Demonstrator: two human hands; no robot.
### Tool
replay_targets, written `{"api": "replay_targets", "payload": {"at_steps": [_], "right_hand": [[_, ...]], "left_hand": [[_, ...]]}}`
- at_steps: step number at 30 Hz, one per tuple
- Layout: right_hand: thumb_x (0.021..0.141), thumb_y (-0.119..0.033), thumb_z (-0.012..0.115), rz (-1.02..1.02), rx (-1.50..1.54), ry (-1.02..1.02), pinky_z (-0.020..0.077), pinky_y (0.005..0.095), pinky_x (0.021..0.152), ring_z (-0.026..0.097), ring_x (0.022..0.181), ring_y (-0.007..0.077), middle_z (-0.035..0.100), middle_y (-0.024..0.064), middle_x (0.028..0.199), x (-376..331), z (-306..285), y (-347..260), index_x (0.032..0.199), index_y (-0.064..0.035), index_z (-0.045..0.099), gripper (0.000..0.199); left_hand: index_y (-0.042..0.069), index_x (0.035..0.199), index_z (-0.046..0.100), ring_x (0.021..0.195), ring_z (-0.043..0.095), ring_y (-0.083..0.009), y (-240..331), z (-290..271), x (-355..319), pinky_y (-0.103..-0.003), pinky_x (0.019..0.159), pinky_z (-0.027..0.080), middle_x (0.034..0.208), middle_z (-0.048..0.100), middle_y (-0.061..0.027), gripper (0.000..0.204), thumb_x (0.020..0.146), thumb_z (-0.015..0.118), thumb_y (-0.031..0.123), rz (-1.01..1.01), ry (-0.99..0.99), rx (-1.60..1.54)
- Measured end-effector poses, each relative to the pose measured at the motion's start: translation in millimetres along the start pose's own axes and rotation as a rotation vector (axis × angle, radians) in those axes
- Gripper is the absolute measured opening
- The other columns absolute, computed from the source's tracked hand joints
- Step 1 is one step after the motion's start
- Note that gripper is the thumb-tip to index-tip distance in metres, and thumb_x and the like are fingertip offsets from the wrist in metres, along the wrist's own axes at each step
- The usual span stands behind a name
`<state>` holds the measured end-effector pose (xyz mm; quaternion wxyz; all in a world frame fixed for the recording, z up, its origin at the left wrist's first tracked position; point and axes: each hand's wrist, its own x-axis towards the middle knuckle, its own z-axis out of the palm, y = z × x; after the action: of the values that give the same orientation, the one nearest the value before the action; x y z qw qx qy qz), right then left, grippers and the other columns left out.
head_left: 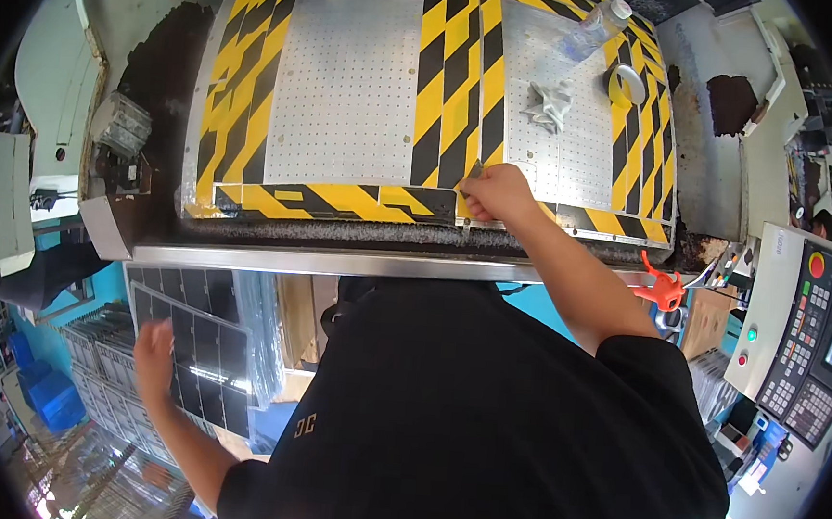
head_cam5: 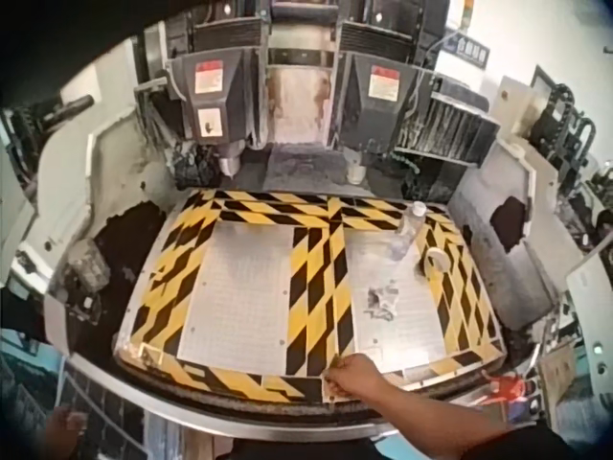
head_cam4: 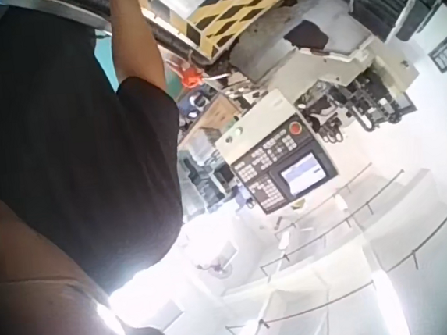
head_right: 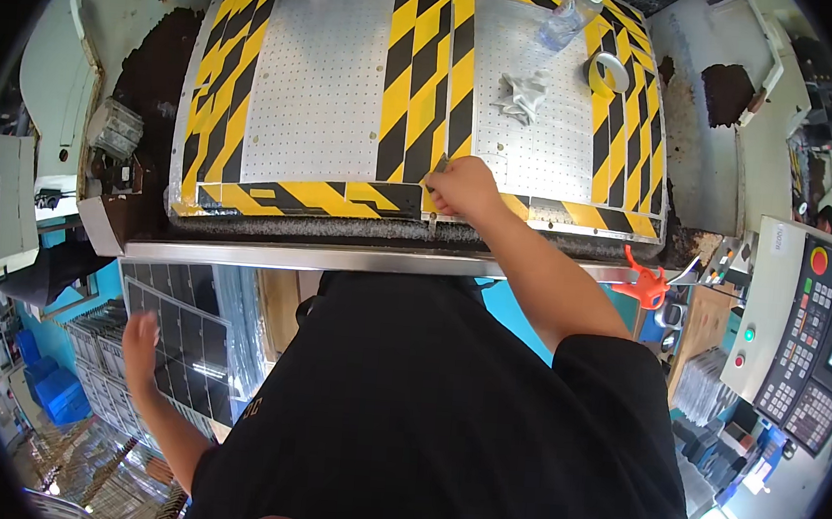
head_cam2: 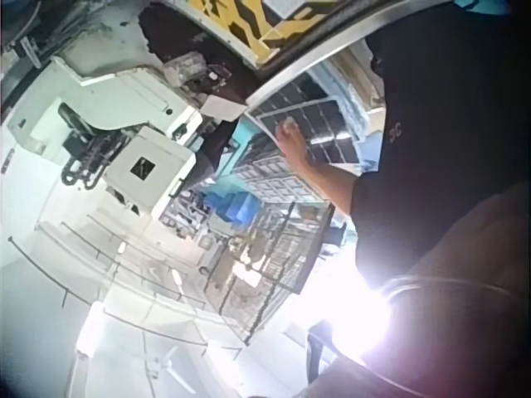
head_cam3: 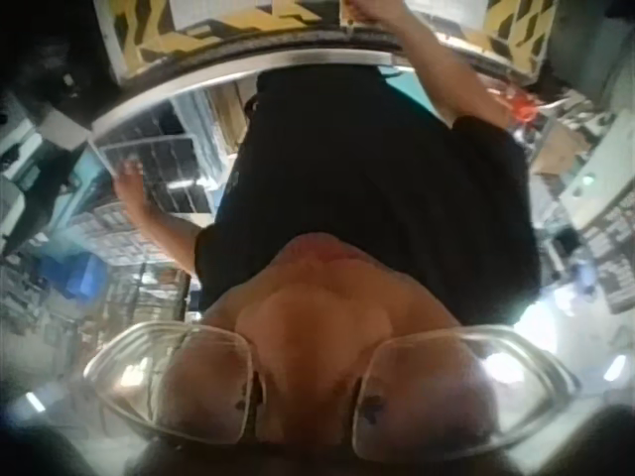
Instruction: The person sprays the work surface with a nozzle, wipes it with a cloth, and places a panel on it. They use a blade to remove old tape, apply new tape from a roll, and trim the edges before placing the panel back down for final adjustments.
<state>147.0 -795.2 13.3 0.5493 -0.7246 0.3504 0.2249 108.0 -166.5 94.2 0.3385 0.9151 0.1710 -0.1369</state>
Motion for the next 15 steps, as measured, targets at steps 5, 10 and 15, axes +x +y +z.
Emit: {"api": "replay_targets", "payload": {"at_steps": [5, 10, 15], "right_hand": [[0.085, -0.013, 0.063, -0.043, -0.167, 0.039, 0.0558, 0.0311, 0.051, 0.067, 0.053, 0.0185, 0.069, 0.0127, 0.065, 5.0, 15.3, -4.1, 0.072, 0.0047, 0.066, 0.022], [0.084, -0.016, 0.063, -0.018, -0.101, 0.064, 0.0551, 0.0314, 0.051, 0.066, 0.053, 0.0192, 0.070, 0.0129, 0.066, 5.9, 25.5, -16.4, 0.076, 0.0051, 0.068, 0.023], [0.086, -0.017, 0.063, -0.036, 0.112, -0.015, 0.0523, 0.0294, 0.048, 0.065, 0.056, 0.0164, 0.069, 0.0121, 0.072, 3.0, 17.4, -42.0, 0.083, 0.0058, 0.065, 0.023]], "left_hand": [[0.002, 0.098, 0.066, 0.076, 0.065, -0.0185, 186.5, 103.3, 12.2, -0.032, 0.071, 0.053, 0.081, 0.066, -0.0097, 0.014, 0.090, 0.071, 0.013, 0.537, -0.433, 0.010], [0.007, 0.090, 0.067, 0.084, 0.068, -0.0323, 272.3, 192.1, 28.5, -0.043, 0.073, 0.052, 0.088, 0.070, -0.0133, 0.029, 0.088, 0.073, 0.035, 0.792, -0.715, 0.411], [0.008, 0.091, 0.067, 0.092, 0.068, -0.0349, 312.3, 283.9, 44.9, -0.047, 0.078, 0.053, 0.089, 0.069, -0.0137, 0.028, 0.088, 0.072, 0.036, 1.004, -0.716, 0.536]]}}
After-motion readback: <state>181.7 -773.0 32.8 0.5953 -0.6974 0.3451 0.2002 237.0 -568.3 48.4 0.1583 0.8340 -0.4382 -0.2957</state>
